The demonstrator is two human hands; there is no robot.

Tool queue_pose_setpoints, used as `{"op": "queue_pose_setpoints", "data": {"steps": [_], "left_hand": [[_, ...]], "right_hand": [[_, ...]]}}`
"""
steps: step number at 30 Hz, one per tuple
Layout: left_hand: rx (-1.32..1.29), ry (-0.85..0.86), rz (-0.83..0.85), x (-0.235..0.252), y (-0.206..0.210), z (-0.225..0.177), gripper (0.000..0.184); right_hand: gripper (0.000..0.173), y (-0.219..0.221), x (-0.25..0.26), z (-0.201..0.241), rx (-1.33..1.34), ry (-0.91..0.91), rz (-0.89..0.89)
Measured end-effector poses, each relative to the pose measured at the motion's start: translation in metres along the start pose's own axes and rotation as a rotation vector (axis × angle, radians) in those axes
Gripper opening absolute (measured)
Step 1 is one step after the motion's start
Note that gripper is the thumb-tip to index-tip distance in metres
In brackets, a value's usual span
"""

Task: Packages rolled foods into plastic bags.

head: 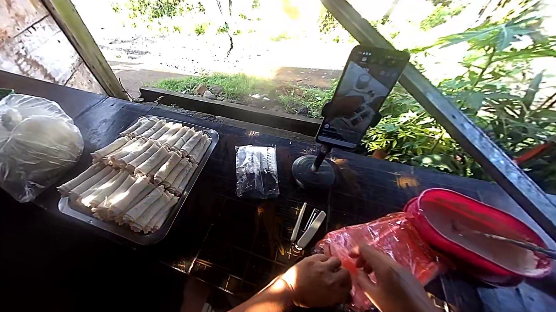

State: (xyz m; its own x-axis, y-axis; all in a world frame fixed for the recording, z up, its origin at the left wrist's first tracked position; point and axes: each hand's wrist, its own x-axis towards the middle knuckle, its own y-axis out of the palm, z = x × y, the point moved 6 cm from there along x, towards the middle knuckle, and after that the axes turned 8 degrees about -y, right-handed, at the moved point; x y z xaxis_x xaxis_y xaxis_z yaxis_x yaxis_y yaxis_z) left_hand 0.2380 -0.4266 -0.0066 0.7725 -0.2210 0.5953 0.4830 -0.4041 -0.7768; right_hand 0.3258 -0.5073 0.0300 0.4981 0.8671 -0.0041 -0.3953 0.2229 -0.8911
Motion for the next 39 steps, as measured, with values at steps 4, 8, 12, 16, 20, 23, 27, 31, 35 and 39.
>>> {"op": "queue_pose_setpoints", "data": {"steps": [4,8,12,16,20,23,27,31,35,39], "left_hand": [[-0.128,-0.286,-0.006,0.01,0.002,0.013,0.009],[-0.525,-0.604,0.25,0.015,0.001,0.028,0.014],[-0.743,-0.721,0.225,0.002,-0.024,0.039,0.015],[-0.958,-1.046,-0.106,-0.048,-0.079,0.063,0.009],[-1.054,-1.386,-0.645,-0.127,-0.129,0.082,0.017],[-0.959,-1.487,-0.797,-0.165,-0.14,0.067,0.025],[-0.904,-1.391,-0.7,-0.17,-0.127,0.033,0.018],[-1.193,-1.215,-0.688,-0.153,-0.11,0.013,0.02],[-1.234,-1.375,-0.653,-0.176,-0.118,0.014,0.023],[-0.495,-1.536,-0.286,-0.202,-0.142,0.012,0.022]], "right_hand": [[0.07,0.014,-0.02,0.003,0.001,-0.232,-0.183],[0.07,0.031,-0.024,0.002,-0.024,-0.117,-0.22],[0.062,0.043,-0.024,-0.001,-0.199,-0.158,-0.364],[0.067,0.045,-0.026,-0.002,-0.29,-0.178,-0.373],[0.076,0.04,-0.025,-0.002,-0.181,-0.068,-0.214],[0.06,0.016,-0.02,0.024,-0.01,-0.163,-0.409],[0.019,0.014,-0.007,0.103,0.202,-0.45,-0.551],[0.036,0.068,0.008,0.157,0.422,-0.336,0.13],[0.02,0.094,0.027,0.154,0.627,-0.252,0.257],[0.016,0.073,0.043,0.158,0.307,-0.371,-0.007]]}}
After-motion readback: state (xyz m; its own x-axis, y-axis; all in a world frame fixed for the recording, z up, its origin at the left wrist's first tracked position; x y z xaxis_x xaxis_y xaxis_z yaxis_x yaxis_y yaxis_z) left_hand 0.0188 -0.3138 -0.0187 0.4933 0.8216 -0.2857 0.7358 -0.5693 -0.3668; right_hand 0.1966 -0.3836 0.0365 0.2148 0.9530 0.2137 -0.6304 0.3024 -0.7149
